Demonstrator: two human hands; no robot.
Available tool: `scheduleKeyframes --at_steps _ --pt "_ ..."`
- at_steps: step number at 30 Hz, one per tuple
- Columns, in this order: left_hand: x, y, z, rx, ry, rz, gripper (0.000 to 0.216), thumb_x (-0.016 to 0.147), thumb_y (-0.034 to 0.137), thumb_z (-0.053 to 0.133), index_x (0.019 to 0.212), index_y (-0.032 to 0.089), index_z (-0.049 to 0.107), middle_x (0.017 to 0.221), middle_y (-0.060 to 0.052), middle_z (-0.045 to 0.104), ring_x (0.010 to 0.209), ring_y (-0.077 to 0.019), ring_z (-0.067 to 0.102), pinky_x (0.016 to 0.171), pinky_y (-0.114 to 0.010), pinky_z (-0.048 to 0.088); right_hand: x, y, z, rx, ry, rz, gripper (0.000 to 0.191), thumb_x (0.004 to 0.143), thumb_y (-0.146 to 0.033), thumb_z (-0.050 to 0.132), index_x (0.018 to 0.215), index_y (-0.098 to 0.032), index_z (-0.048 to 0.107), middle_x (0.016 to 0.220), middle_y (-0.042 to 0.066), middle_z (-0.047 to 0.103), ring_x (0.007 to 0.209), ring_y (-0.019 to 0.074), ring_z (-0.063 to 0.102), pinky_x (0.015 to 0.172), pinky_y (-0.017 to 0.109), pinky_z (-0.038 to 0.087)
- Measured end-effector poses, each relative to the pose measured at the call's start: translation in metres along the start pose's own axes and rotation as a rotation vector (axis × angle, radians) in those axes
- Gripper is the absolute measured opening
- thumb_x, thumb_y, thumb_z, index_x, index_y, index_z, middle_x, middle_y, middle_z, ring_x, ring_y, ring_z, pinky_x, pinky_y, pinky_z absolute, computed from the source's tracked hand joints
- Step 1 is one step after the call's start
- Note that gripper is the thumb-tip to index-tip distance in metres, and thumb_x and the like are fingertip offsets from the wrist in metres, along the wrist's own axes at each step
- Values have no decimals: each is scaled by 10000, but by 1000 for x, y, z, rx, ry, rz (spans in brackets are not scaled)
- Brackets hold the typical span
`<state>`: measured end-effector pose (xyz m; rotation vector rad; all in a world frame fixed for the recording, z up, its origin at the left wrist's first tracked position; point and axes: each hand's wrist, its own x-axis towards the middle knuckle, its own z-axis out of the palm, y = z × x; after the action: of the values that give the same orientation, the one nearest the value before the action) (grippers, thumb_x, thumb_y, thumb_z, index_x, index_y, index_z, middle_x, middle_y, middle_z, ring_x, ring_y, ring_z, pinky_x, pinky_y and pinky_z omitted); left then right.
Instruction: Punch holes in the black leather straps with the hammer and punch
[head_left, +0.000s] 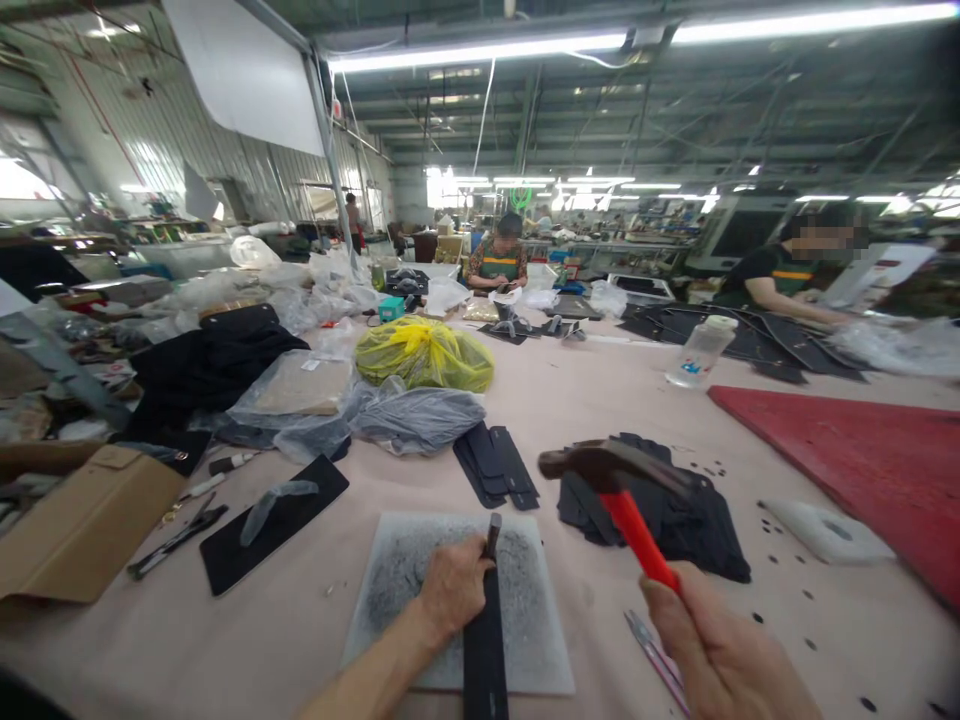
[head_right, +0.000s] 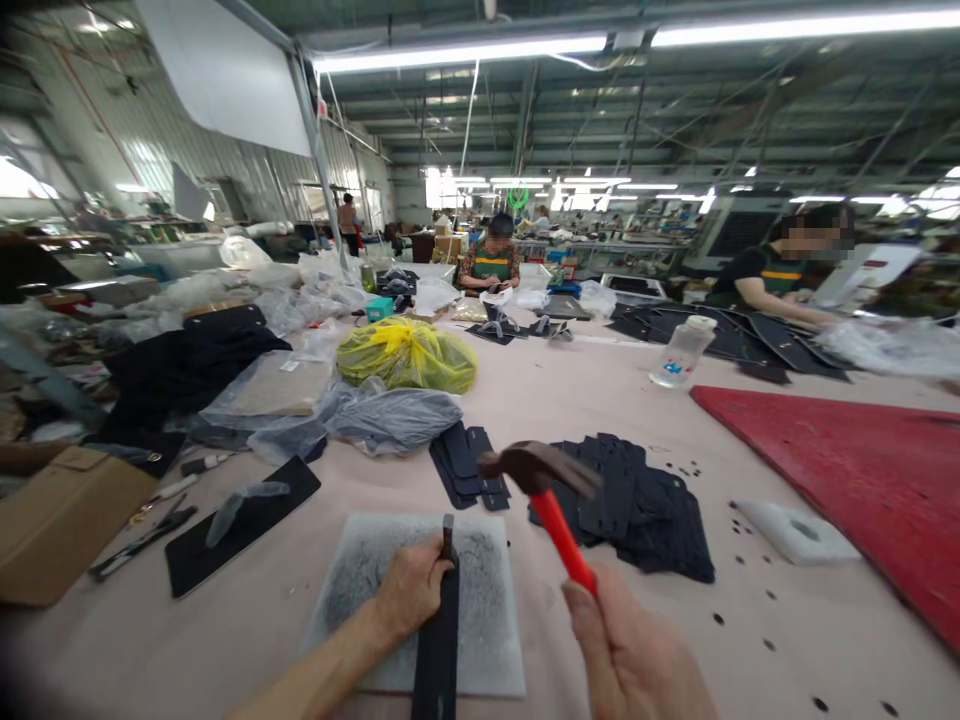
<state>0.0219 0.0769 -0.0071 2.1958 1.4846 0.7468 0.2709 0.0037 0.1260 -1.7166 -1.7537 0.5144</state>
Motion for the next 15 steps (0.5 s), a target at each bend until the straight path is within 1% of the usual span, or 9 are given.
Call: scheduleKeyframes --at_steps 2,4,5,7,9,11,12,13,15 --pt "0 0 -1 0 -3 -6 147 840 103 490 877 183 608 799 -61 723 764 -218 709 685 -275 517 8 -10 5 -185 -43 -196 278 954 -466 402 796 -254 488 550 -31 559 451 154 536 451 265 312" --pt "0 -2 0 3 -1 -10 148 841 104 488 877 187 605 799 -56 723 759 -216 708 672 -272 511 14 -15 6 -300 -74 -331 256 956 -398 415 752 -254 472 526 -37 563 390 144 511 415 269 251" --pt "0 -3 1 4 0 -9 149 841 103 489 881 188 604 806 -55 723 763 -214 707 672 -270 508 17 -17 3 -326 -64 -374 254 949 -392 431 738 -253 466 513 -40 556 369 139 496 403 269 234" --pt "0 -5 3 4 2 3 145 841 105 493 885 187 603 819 -57 725 777 -214 707 684 -269 506 20 -24 -8 -335 -6 -404 249 946 -408 438 753 -253 472 491 -47 523 355 135 477 389 264 229" --pt "0 -6 4 1 4 19 139 844 110 496 896 182 603 831 -64 726 799 -219 706 703 -275 506 20 -33 -16 -308 107 -337 240 967 -421 405 824 -250 492 487 -53 488 369 136 480 391 251 262" --pt "1 -6 5 3 4 26 142 844 109 494 903 178 602 834 -68 725 814 -227 705 712 -282 503 17 -37 -15 -268 217 -286 247 988 -415 364 881 -241 502 507 -47 493 382 135 487 407 246 303" --pt "1 -6 4 8 0 27 141 844 108 493 902 178 601 833 -68 724 814 -229 705 709 -284 502 15 -36 -12 -258 231 -299 256 991 -410 356 870 -238 502 512 -41 506 375 132 482 407 248 308" --pt "1 -6 4 15 -8 26 139 845 108 492 895 179 601 828 -67 724 808 -229 705 702 -284 499 14 -34 -7 -261 208 -332 269 989 -406 357 828 -240 495 507 -35 516 360 129 474 397 250 298" --pt "1 -5 3 27 -25 23 131 852 114 490 877 181 599 818 -64 723 787 -227 706 683 -282 494 15 -25 -2 -306 58 -425 288 977 -391 369 751 -246 471 482 -31 529 322 125 455 365 256 248"
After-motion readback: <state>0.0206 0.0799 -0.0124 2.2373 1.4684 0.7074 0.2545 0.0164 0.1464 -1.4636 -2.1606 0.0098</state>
